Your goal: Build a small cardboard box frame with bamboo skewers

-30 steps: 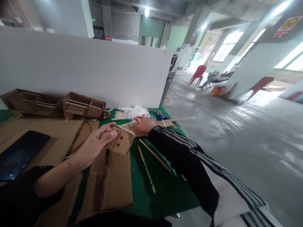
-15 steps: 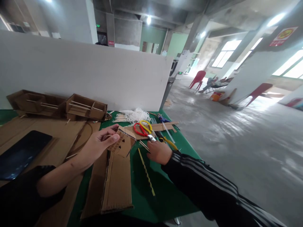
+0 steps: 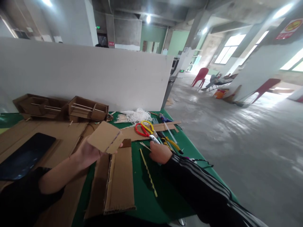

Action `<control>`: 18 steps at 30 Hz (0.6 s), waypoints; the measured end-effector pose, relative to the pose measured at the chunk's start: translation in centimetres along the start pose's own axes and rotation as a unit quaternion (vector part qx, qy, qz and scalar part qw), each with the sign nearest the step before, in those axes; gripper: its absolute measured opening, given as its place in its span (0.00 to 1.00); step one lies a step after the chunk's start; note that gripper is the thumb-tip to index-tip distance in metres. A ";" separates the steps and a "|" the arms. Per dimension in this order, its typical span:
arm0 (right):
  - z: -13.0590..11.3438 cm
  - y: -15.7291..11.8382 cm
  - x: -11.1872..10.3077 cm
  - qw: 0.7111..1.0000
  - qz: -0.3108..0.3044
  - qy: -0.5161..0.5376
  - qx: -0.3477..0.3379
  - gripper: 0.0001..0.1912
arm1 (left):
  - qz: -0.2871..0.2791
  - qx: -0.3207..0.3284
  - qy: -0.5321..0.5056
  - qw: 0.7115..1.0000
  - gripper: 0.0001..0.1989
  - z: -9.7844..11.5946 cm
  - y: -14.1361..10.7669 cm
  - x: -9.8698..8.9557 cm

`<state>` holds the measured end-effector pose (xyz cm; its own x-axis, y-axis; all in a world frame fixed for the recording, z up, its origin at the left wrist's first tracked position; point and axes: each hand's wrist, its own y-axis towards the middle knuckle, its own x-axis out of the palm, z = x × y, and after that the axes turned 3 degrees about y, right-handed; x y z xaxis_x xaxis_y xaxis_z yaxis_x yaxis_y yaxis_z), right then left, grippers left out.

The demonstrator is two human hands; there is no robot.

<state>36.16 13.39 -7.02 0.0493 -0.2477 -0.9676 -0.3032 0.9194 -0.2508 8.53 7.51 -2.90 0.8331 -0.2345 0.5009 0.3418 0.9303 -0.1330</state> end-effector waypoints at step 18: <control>-4.0 -7.3 -5.4 0.831 0.032 0.500 -0.241 0.10 | -0.123 0.079 -0.072 0.987 0.19 -1.2 0.1 -2.0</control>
<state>34.29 6.75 0.12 -0.7243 -0.5549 -0.4092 -0.6324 0.7711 0.0736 7.43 7.71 -4.91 0.6586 -0.4269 0.6197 0.4446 0.8852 0.1373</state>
